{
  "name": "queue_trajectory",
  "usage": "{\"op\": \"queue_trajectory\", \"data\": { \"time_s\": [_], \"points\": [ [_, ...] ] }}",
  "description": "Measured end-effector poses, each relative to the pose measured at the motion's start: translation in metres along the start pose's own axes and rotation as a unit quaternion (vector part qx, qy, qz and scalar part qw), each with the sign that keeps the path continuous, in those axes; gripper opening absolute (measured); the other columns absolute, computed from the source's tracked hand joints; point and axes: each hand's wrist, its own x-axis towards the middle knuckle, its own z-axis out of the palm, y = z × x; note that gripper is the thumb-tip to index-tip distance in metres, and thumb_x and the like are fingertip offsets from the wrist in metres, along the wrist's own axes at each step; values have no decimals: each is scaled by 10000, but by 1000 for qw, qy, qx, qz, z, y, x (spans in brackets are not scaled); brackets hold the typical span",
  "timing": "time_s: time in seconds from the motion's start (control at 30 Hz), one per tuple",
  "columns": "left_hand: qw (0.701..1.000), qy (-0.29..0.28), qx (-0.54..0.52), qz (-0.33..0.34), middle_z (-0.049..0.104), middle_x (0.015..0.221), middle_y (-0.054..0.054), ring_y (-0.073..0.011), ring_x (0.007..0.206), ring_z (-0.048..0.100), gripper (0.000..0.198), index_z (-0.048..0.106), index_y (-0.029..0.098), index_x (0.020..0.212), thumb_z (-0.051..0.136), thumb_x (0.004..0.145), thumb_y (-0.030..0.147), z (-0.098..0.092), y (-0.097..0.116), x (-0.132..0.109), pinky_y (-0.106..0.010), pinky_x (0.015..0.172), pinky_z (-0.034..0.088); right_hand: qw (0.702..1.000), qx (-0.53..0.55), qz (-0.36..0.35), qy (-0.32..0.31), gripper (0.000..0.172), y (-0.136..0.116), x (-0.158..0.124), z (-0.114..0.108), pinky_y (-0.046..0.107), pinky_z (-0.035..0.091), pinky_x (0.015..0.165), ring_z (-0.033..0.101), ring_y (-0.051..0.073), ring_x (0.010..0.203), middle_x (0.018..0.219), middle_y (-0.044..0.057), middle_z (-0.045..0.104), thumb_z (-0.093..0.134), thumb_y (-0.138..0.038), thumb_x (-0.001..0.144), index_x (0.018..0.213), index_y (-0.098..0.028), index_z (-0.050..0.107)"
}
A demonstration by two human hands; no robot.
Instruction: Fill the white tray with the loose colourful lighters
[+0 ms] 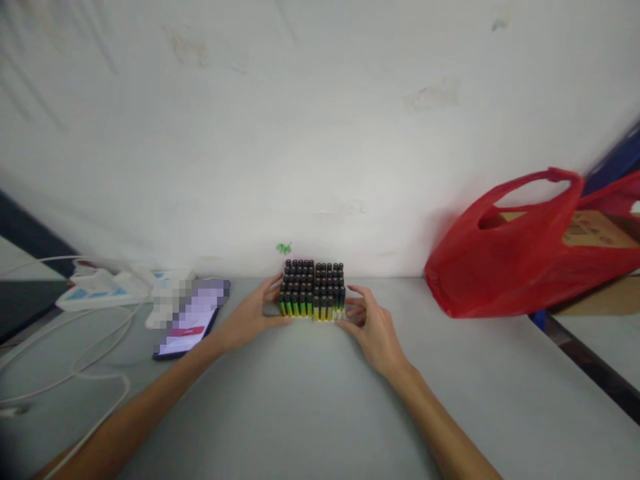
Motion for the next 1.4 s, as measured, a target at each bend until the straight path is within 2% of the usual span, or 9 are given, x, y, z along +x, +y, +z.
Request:
{"op": "queue_trajectory", "data": {
  "time_s": [0.27,0.43,0.67,0.87,1.13,1.4],
  "points": [
    [1000,3,5,-7,465,1762,-195,-403,1632,452,1140,345,267,1741,968,786,259,-1,-1,0,-661,1360,322,999,-42,-11,4,589,-5,13,3,386,603,785,752,206,768,1236,69,843,861,-287,861,1406,-262,640],
    [999,15,32,-11,523,1719,-208,-411,1568,543,1053,366,243,1729,916,833,293,-1,1,0,-670,1341,353,999,-45,-9,12,583,-1,18,4,399,604,812,772,215,783,1246,80,834,863,-281,862,1398,-245,636],
    [996,40,81,-1,503,1746,-158,-379,1580,536,971,425,261,1691,904,850,328,9,10,-4,-610,1352,372,999,-42,-4,20,594,0,16,6,395,603,805,769,210,776,1267,76,817,868,-321,863,1401,-240,629],
    [992,60,109,1,600,1674,-142,-379,1530,596,898,477,259,1645,896,855,344,16,13,-5,-606,1339,402,998,-57,-2,23,547,-2,16,7,405,603,806,772,222,768,1265,71,823,865,-310,857,1355,-247,647],
    [991,67,118,-2,586,1684,-155,-370,1520,608,921,473,245,1651,901,842,355,17,14,-5,-581,1328,423,998,-63,4,30,570,-5,18,9,409,613,822,773,218,761,1255,70,833,881,-311,848,1361,-241,642],
    [988,70,137,3,654,1625,-123,-391,1478,642,901,505,258,1649,905,849,364,16,13,-5,-582,1327,419,997,-72,-1,42,556,-8,17,9,404,619,826,757,214,749,1243,82,850,878,-297,841,1346,-235,656]
  ]
}}
